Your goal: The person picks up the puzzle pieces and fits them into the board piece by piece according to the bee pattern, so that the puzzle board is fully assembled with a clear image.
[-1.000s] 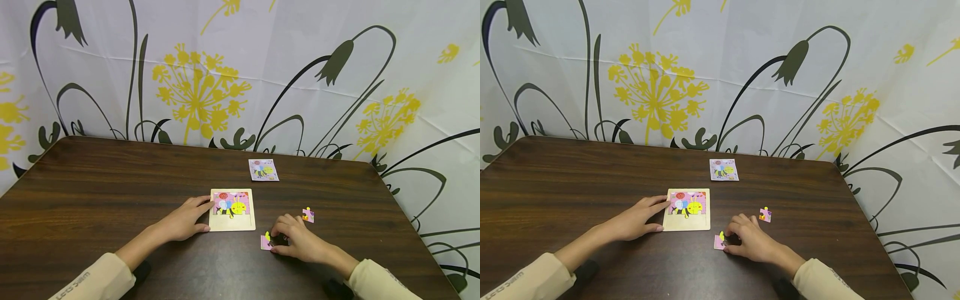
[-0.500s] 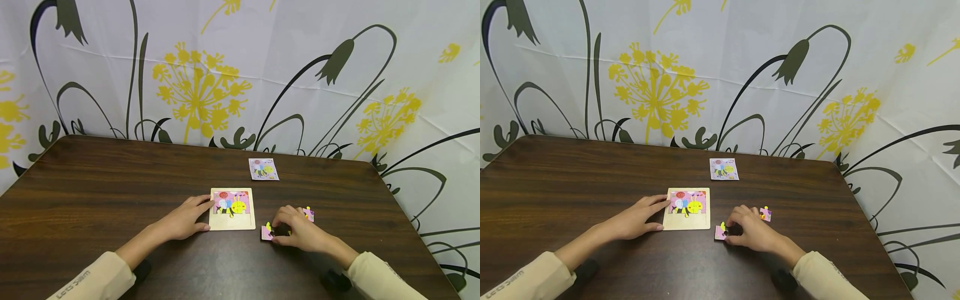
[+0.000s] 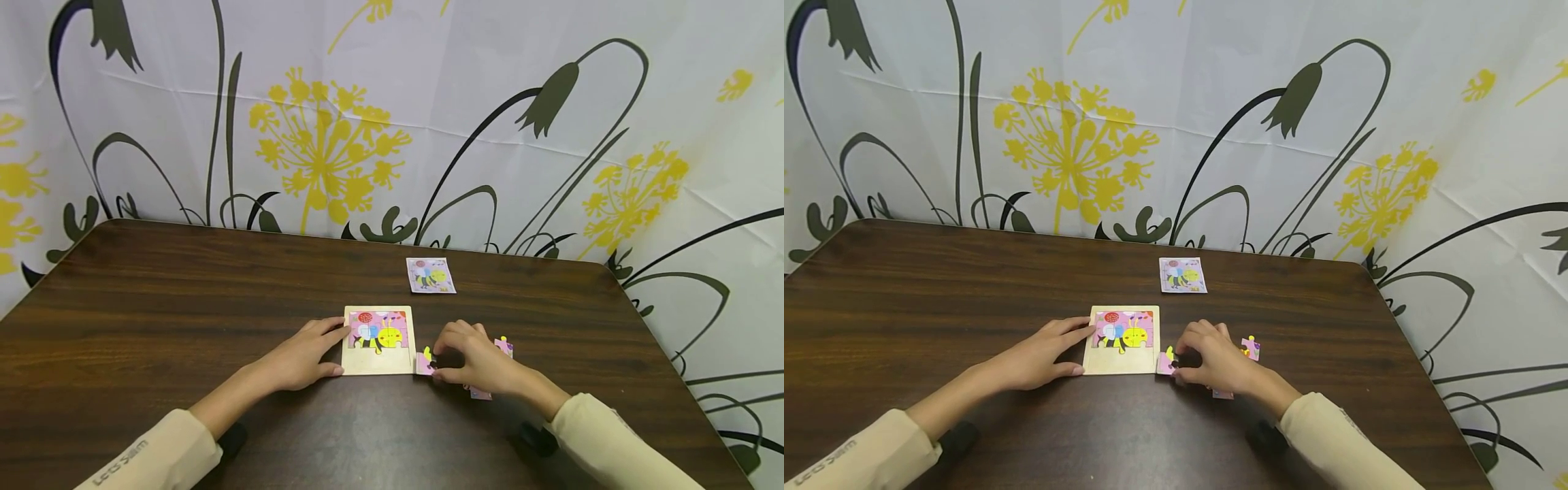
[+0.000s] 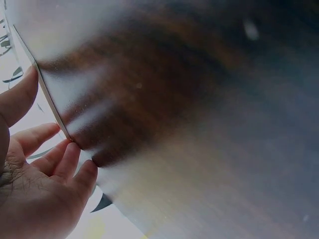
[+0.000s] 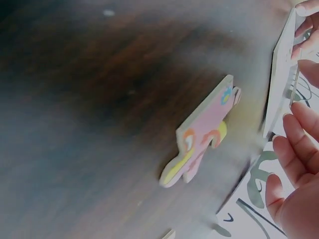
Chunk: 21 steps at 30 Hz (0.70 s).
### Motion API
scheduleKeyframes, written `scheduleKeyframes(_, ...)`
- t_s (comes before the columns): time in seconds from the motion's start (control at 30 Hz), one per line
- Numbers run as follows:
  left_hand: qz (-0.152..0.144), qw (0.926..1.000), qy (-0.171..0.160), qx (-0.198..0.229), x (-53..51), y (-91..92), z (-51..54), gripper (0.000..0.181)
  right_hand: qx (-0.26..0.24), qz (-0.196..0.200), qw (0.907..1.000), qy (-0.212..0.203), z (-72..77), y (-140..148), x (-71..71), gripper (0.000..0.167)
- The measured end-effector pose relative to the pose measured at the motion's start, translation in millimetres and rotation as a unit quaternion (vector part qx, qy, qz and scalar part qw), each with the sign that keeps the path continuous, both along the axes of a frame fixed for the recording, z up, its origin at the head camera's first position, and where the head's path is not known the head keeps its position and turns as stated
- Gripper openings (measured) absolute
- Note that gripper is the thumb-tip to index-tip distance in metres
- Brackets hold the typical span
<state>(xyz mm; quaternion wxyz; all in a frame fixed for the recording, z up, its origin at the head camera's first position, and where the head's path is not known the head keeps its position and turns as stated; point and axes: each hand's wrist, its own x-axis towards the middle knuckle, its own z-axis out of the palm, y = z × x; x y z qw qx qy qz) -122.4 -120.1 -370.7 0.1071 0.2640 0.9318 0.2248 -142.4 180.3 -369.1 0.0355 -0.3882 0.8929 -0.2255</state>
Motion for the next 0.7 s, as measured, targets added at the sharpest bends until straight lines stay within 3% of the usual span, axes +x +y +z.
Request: scheduleKeyframes(0.7, 0.001, 1.0, 0.0, 0.002, 0.4, 0.2, 0.8, 0.062, 0.021, 0.027, 0.9994, -0.009, 0.3, -45, -11.7, 0.018)
